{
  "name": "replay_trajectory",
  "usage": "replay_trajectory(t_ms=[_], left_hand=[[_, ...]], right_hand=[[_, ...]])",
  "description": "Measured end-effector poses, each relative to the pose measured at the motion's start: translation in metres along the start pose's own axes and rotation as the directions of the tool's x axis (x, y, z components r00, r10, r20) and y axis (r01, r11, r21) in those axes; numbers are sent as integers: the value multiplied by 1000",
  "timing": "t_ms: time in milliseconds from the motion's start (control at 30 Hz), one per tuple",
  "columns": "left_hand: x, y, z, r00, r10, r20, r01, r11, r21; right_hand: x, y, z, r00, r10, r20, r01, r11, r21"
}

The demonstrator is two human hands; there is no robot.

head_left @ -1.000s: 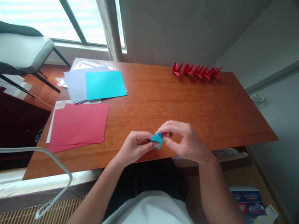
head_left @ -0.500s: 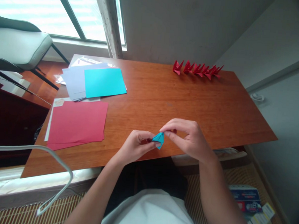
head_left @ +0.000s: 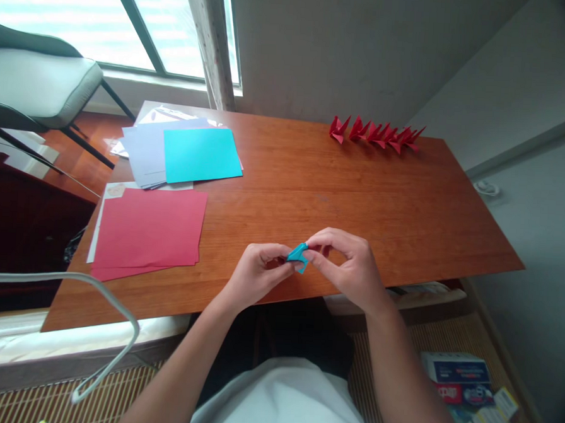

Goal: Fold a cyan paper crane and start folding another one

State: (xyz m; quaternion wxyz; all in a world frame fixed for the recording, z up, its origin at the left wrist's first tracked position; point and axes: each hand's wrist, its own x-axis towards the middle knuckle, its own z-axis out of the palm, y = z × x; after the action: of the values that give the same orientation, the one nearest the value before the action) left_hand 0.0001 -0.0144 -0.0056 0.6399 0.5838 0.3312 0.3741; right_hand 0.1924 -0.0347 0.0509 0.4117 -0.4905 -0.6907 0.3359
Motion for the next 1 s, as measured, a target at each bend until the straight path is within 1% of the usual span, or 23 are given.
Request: replay_trajectory(t_ms=[133,300,433,533,667,767,1000], left_hand=[[0,0,0,1000,-6,12,6,1000,-16],[0,-1,0,1000,-2,12,2,1000,7],[0,0,0,1000,28,5,-29,996,81],[0,1,0,997,72,-18,-69,986,152],[0,3,1,988,143,-55,-124,957,261],[1,3,1,982,184,-50,-158,932,326],[1,2,2,977,209,-38,-177,900,400]], right_hand=[[-1,0,1,1000,-13,-20,13,1000,8],[-1,-1,3,999,1,-34,0,999,32],[-1,-2,3,999,1,-38,-1,1000,13],[-1,-1,2,999,-10,-47,9,1000,-7],[-1,2,2,998,-40,-54,39,999,-18],[-3,7,1,997,-53,-54,52,999,-12],[-2,12,-1,1000,-7,3,7,1000,12]])
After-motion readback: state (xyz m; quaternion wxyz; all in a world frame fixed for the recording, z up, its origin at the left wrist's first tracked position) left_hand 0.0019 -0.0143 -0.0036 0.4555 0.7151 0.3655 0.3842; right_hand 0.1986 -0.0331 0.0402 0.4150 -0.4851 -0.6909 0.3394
